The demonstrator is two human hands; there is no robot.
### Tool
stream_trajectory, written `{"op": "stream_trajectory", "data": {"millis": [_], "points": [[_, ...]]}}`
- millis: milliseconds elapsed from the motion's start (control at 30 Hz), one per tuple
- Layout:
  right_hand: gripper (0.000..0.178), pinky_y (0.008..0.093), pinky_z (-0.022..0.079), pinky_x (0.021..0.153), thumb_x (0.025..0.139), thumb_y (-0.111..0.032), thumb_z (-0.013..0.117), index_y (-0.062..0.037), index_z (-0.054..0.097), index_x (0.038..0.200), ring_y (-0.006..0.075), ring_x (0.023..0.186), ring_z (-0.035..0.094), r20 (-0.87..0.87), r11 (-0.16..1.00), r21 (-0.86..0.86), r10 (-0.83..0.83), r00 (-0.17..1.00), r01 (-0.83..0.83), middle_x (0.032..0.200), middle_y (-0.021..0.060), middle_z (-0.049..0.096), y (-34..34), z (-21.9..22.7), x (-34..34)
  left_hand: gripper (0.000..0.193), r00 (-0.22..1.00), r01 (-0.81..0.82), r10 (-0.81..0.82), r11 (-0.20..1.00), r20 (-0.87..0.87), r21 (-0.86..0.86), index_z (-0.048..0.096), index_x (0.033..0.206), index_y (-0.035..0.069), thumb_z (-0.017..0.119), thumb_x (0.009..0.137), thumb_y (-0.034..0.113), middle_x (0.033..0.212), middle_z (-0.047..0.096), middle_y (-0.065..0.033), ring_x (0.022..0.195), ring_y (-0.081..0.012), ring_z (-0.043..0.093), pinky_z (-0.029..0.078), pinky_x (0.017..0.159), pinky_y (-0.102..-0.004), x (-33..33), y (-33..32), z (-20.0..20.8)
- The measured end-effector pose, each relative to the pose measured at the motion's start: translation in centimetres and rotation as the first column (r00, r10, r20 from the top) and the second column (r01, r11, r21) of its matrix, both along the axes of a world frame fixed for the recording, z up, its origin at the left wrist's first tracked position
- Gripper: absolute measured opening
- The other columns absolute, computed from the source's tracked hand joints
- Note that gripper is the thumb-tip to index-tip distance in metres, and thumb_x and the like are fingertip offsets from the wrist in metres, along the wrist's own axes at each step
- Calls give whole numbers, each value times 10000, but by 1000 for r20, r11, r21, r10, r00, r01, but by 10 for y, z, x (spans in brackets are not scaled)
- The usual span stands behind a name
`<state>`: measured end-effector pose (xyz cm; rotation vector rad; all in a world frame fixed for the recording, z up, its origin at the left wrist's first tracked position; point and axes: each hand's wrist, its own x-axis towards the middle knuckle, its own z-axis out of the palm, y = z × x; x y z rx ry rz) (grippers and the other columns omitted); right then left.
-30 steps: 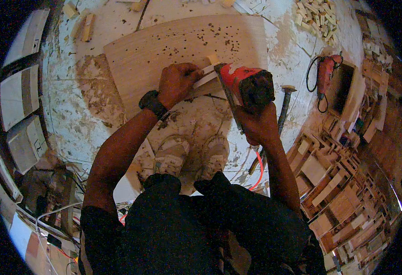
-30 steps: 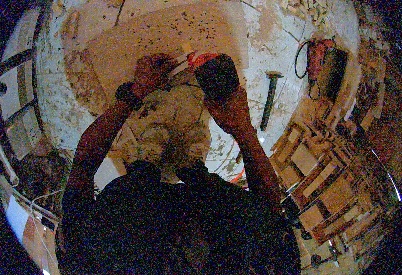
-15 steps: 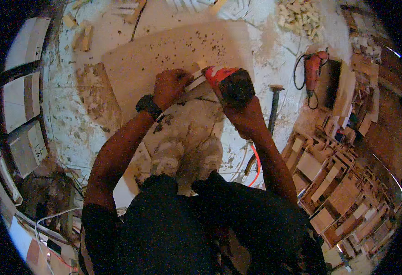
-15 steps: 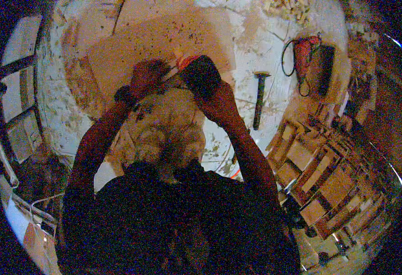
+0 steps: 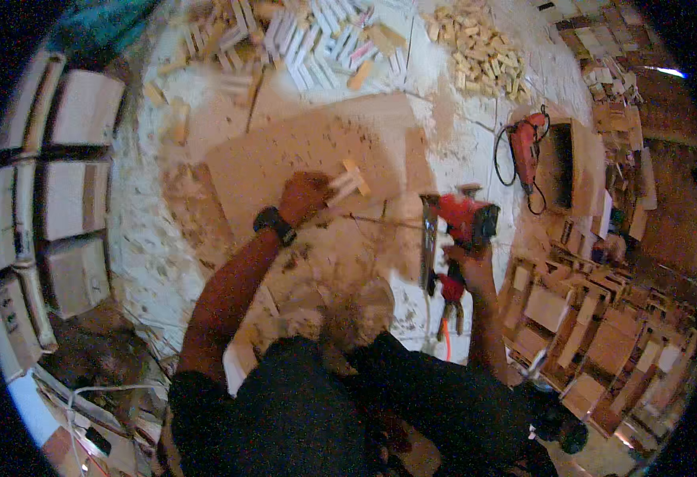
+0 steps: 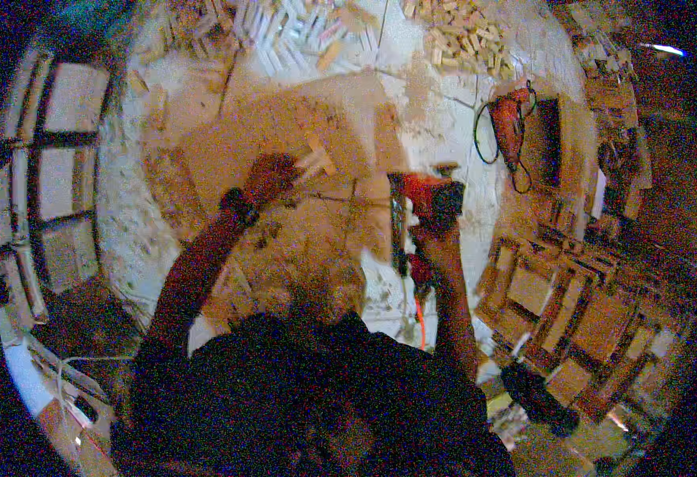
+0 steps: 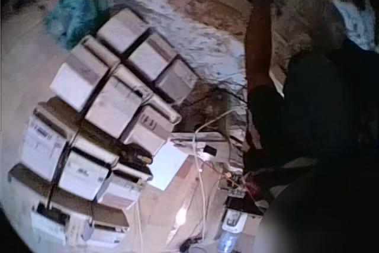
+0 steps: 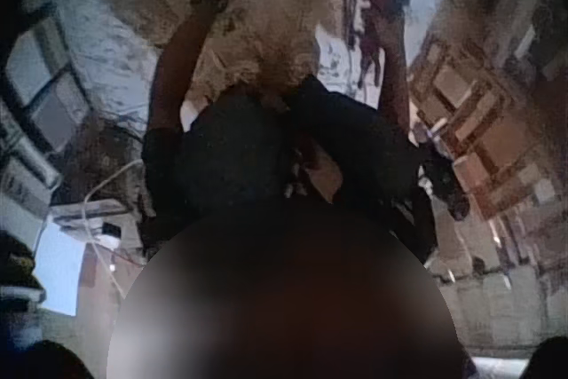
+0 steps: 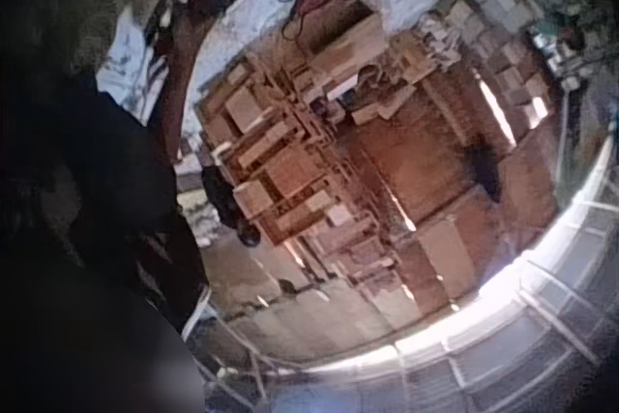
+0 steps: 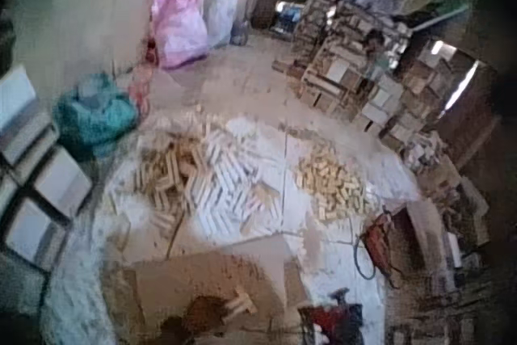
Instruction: The person assembles small wooden blocks into a rectangular frame using a pneumatic nail gun and pliers. They repeatedly position the blocks, drive nails, and trim protruding nail ends, then place the completed frame aside.
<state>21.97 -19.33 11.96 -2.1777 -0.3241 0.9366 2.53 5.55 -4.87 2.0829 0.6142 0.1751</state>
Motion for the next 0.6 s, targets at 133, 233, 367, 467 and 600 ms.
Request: {"op": "stream_trajectory", "data": {"millis": [133,233,367,467,600], "points": [[345,281,489,521,684,10,621,-49,559,1018,144,609,583,-139,990,64,-116,983,126,837,44,601,-37,-8,9,179,985,-59,-10,918,-171,-393,671,866,104,650,735,224,756,660,-74,626,-205,612,492,606,-321,11,31,38],[334,301,515,541,725,10,628,-51,527,1038,156,638,586,-188,981,152,-92,978,121,852,60,593,-54,-21,7,205,980,-68,31,980,-195,-187,635,957,88,636,765,161,795,659,-81,638,-212,612,498,601,-324,42,96,79],[328,298,504,571,780,-14,608,-90,505,1082,148,705,574,-277,950,225,-149,949,215,881,48,590,-68,-34,-1,256,876,-187,143,981,460,51,569,1030,-57,577,849,123,868,648,-109,723,-172,627,521,660,-286,79,160,114],[427,323,530,578,738,46,620,-81,478,1120,183,701,598,-313,912,324,-147,938,251,895,72,592,-71,-42,1,232,809,-177,270,959,523,-221,580,998,-43,584,837,123,858,645,-93,715,-162,620,505,639,-279,87,157,119],[500,350,561,539,700,51,660,-56,453,1142,233,634,633,-321,910,324,-153,935,260,871,105,597,-75,-56,17,144,971,-187,233,883,57,-430,551,777,64,609,816,189,741,614,-35,599,-145,596,474,553,-293,50,96,87]]}}
